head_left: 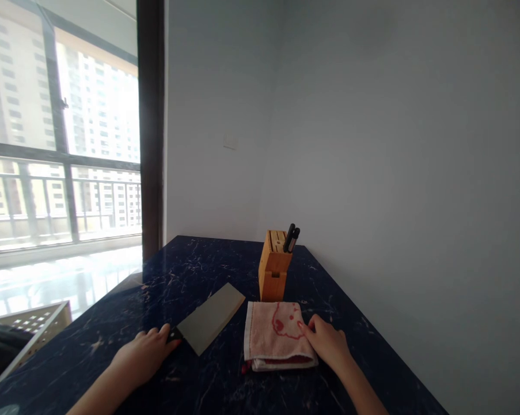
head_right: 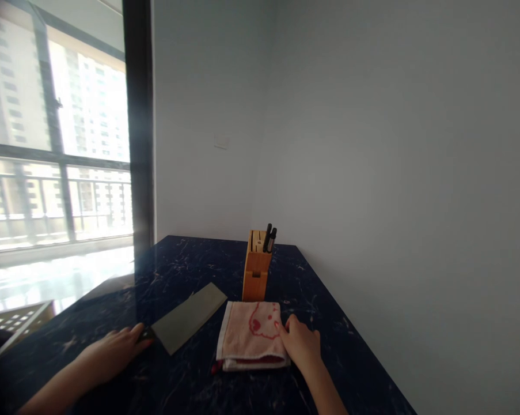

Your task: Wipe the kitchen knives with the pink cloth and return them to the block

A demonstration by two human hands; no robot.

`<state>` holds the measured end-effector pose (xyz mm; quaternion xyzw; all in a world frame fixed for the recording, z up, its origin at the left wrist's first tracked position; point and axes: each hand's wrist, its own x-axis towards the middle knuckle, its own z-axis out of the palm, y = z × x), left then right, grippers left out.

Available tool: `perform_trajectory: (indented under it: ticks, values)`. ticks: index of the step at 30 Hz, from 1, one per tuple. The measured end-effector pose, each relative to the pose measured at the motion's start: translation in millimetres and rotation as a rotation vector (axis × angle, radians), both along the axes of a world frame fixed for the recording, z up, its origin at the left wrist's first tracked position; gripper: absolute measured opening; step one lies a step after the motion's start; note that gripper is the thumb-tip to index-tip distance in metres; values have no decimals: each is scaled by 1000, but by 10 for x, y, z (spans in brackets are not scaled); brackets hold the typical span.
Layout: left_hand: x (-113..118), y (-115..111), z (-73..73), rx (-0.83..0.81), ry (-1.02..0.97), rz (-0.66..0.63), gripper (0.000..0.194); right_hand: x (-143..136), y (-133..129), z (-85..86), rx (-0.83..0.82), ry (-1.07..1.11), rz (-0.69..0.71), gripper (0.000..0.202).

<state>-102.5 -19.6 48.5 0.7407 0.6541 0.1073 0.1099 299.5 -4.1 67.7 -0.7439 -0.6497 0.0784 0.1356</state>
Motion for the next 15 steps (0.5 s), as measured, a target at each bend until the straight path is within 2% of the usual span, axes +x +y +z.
perform_trajectory:
  ticks: [3, 7, 10, 13, 15]
  values:
    - [158, -128, 99, 35, 218, -13, 34, -34, -10, -9, 1, -1, 12, 33]
    - [291, -255, 250, 15, 261, 34, 35, -23, -15, -5, -1, -7, 3, 36]
    - [364, -269, 349, 6, 333, 60, 40, 23, -6, 8, -6, -2, -8, 39]
    - [547, -194, 454, 126, 329, 37, 46, 89, 9, 18, -11, 13, -17, 44]
    - [753, -92, 515, 258, 214, 5, 44, 125, 15, 16, -19, 32, -14, 45]
